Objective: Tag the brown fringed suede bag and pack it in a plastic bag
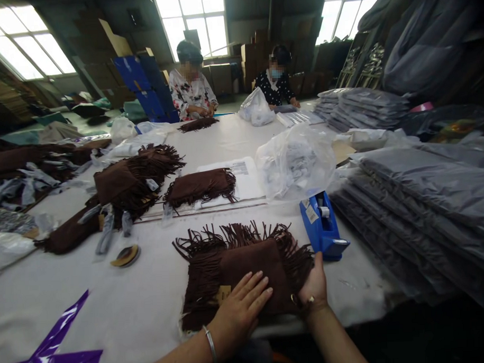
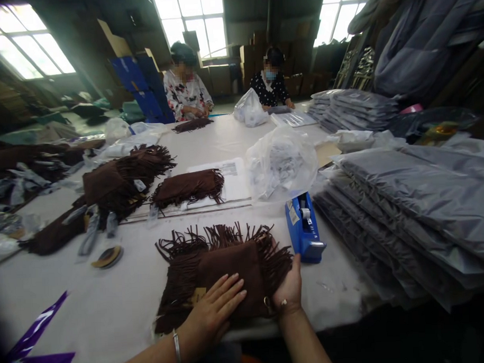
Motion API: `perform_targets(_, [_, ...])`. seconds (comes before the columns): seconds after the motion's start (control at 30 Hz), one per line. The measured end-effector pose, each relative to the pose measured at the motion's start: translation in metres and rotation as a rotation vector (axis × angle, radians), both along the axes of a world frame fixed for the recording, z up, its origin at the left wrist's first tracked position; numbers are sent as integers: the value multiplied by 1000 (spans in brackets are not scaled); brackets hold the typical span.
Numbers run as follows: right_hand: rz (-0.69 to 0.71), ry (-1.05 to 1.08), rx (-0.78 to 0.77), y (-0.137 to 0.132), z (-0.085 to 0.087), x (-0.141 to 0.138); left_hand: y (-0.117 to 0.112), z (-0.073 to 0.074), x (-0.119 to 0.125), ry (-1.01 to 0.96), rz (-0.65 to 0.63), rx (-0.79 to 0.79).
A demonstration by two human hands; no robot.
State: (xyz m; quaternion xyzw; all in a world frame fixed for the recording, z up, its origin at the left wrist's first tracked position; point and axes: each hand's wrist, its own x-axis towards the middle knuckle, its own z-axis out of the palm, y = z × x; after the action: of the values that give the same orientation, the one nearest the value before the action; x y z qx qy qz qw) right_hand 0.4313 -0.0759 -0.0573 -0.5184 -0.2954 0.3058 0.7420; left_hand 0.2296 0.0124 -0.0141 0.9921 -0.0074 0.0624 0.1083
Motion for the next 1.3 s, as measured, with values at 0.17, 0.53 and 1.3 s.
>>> perform_targets(0.17, [100, -96, -47, 1, 20, -4, -5, -2, 3, -43, -24, -39])
perform_targets(0.53, [532, -1176, -151, -2, 41, -51, 31, 50, -96, -425, 493, -515])
perform_targets(1.3, [1125, 758, -619, 156, 42, 47, 228, -7, 3, 529, 574, -2167])
